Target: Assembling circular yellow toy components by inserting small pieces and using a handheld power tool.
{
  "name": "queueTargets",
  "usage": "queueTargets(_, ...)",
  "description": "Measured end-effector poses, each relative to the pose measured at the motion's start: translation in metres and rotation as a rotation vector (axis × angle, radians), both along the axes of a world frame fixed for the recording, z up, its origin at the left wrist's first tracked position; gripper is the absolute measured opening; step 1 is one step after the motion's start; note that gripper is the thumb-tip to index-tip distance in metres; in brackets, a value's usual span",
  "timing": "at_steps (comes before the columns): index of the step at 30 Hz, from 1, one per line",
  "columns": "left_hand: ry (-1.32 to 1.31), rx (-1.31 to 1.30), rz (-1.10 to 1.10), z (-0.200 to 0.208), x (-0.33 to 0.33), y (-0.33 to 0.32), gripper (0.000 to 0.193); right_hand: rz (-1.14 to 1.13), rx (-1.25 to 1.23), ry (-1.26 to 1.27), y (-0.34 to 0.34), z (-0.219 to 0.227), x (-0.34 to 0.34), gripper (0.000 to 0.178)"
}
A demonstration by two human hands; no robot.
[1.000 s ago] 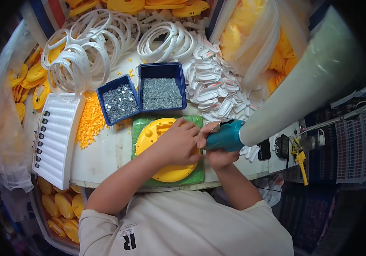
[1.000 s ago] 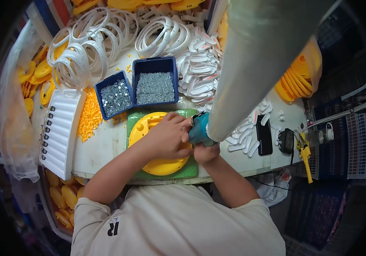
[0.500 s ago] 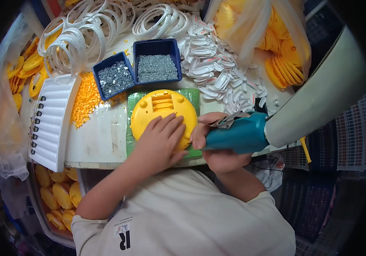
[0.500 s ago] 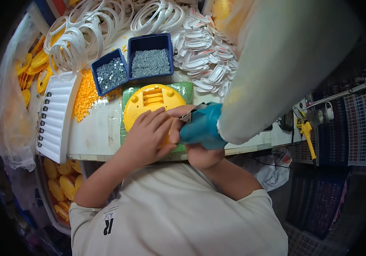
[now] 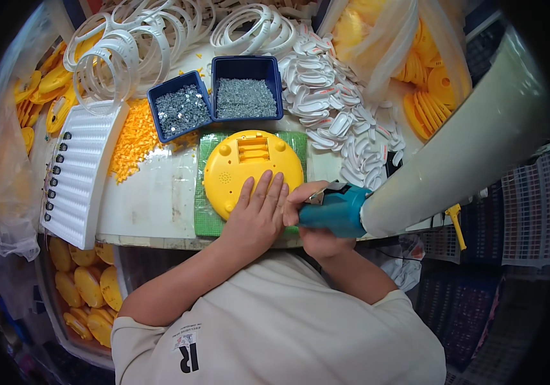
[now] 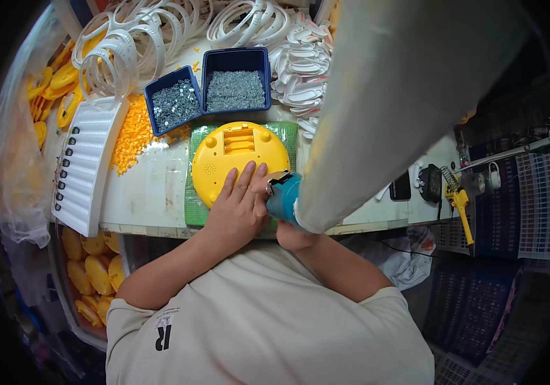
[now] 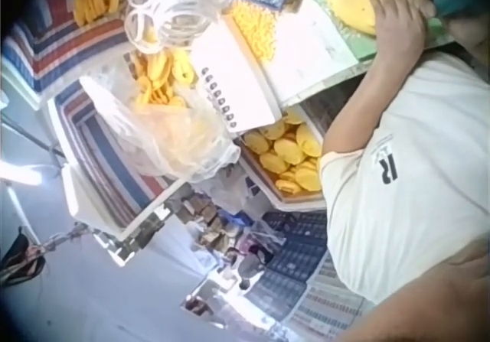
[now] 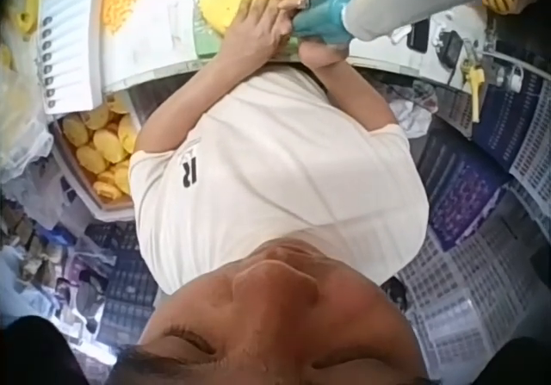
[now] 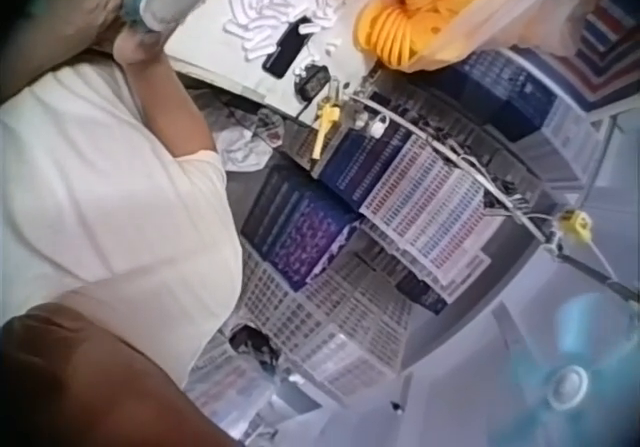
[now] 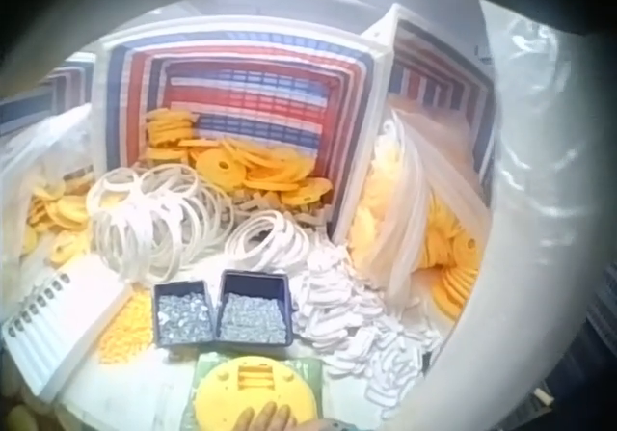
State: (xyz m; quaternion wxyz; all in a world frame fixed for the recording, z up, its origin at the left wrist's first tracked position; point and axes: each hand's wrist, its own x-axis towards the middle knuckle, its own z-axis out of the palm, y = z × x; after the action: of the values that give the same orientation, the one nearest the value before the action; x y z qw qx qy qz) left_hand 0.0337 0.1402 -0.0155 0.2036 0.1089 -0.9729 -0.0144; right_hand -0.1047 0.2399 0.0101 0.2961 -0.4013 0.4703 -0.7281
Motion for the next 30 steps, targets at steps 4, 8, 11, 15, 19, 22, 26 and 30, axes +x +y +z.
queueTargets(4,0.005,-0.014,0.024,0.004,0.001,-0.002,0.055,0.094,0.098,0.035,-0.003,0.033,-0.003,0.083)
queueTargets(8,-0.058,0.294,-0.144,0.047,0.020,-0.040,0.075,0.210,-0.076,-0.142,-0.011,0.061,-0.001,0.089)
queueTargets(11,-0.108,0.360,-0.208,0.056,0.052,-0.072,0.086,0.357,-0.107,-0.120,-0.018,0.073,0.007,0.090)
queueTargets(15,-0.123,0.265,-0.204,0.027,0.069,-0.080,0.084,0.495,-0.019,-0.198,-0.033,0.063,0.024,0.085)
queueTargets(19,-0.004,0.246,-0.225,0.015,0.069,-0.081,0.072,0.406,0.221,0.254,-0.031,0.036,0.030,0.065)
queueTargets(22,0.036,0.304,-0.205,0.013,0.068,-0.079,0.060,0.450,0.257,0.340,-0.039,0.050,0.034,0.037)
queueTargets(26,0.018,0.226,-0.185,0.008,0.070,-0.080,0.061,0.554,0.220,0.483,-0.053,0.068,0.030,0.017)
queueTargets(30,0.035,0.210,-0.195,0.005,0.071,-0.079,0.059,0.618,0.245,0.313,-0.047,0.055,0.029,0.021)
